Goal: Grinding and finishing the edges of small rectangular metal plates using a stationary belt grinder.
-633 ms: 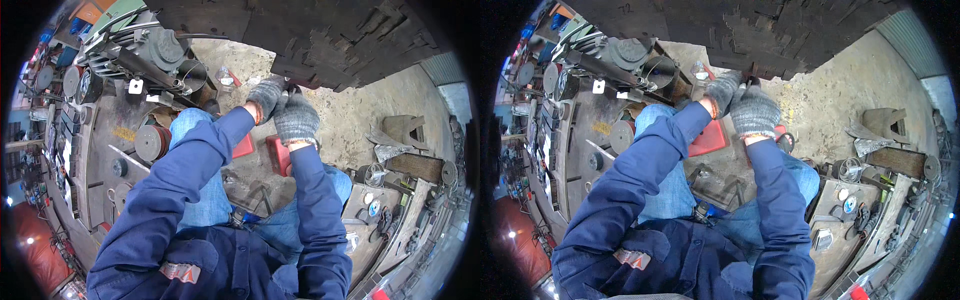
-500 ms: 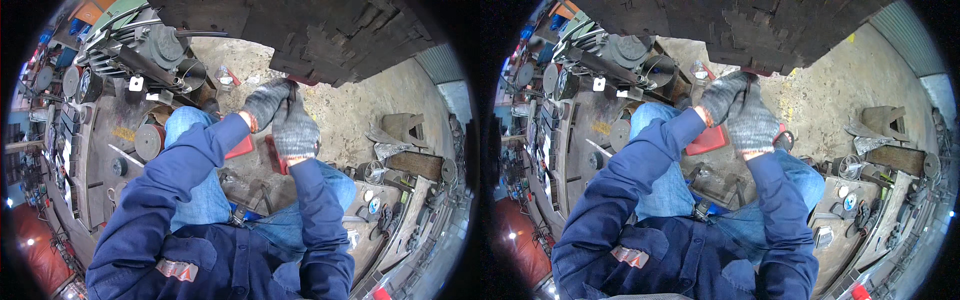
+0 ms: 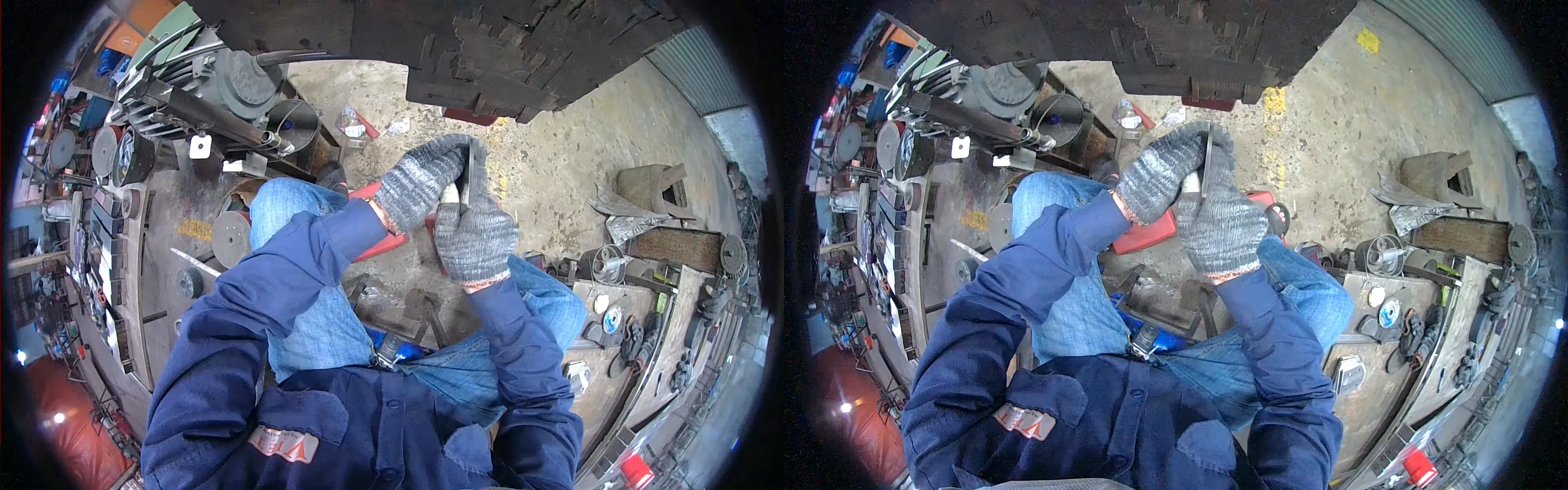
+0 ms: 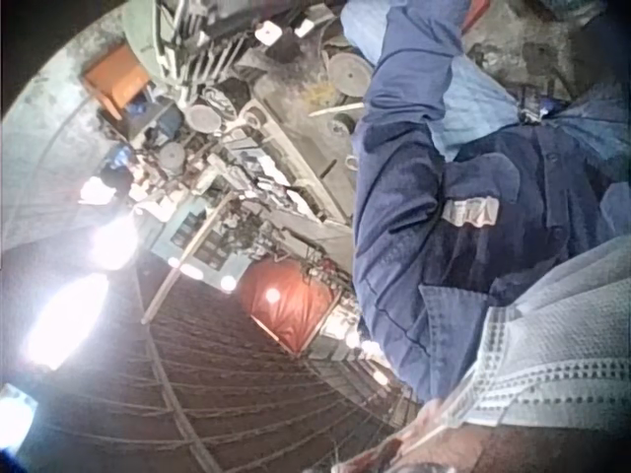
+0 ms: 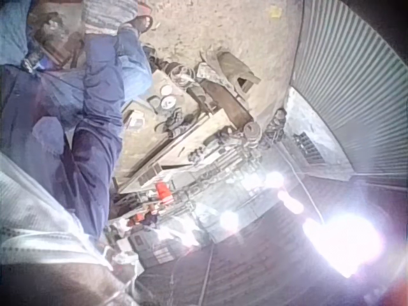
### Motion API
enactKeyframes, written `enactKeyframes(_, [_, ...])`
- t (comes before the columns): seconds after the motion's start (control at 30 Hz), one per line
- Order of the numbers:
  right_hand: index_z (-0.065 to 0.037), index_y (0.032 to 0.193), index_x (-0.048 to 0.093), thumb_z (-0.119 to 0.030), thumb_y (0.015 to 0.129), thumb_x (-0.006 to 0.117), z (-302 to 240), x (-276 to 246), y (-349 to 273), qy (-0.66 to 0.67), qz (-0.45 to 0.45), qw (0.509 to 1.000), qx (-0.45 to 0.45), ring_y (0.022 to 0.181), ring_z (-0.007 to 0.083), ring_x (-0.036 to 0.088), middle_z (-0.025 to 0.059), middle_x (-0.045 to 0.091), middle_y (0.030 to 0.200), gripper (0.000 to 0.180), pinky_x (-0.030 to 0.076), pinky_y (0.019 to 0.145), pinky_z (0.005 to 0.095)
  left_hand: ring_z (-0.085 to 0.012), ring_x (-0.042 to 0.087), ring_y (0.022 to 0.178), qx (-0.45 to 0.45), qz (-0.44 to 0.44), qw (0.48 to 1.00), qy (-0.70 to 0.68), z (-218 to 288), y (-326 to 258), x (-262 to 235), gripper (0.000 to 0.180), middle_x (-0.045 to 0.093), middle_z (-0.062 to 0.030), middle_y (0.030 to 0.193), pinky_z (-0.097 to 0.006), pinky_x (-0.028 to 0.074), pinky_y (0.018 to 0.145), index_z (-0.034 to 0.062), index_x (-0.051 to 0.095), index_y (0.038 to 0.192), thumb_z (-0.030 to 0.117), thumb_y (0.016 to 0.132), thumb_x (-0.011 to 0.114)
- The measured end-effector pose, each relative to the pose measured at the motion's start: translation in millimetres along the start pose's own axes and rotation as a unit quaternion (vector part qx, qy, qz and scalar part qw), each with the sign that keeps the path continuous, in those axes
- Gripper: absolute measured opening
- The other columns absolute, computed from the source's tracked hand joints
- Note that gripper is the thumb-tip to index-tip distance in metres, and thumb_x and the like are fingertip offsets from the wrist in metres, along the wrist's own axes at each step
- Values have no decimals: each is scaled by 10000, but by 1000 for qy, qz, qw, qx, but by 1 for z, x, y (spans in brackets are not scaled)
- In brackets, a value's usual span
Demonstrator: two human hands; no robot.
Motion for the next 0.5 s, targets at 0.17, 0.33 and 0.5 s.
enactKeyframes(0.17, [-67,1388,563,-350,993,525,-1,-3,32,3,-44,996,78,750,397,711,227,715,846,488,560,688,493,-202,599,1197,-53,-44,990,126,0,22,2,336,615,-127,1339,-332,462,1061,3,578,1334,87,1042,435])
enactKeyframes(0.33, [-77,1360,593,-374,997,507,13,11,50,-73,-84,987,113,796,395,712,214,724,862,477,556,739,505,-292,636,1112,71,-15,969,235,-3,39,-2,300,649,-155,1241,-380,503,973,53,632,1241,93,973,502])
enactKeyframes(0.5, [-88,1291,636,-397,1004,453,23,29,73,-81,-75,989,103,850,416,711,240,726,920,460,553,798,523,-425,632,1084,130,12,910,393,-31,61,-11,352,663,-213,1180,-477,519,917,85,616,1229,186,892,608])
Point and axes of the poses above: each hand's wrist, its own y-axis towards the middle knuckle, its own x-axis out of the palm, z = x × y, the point moved 10 cm from there along y, towards the middle knuckle
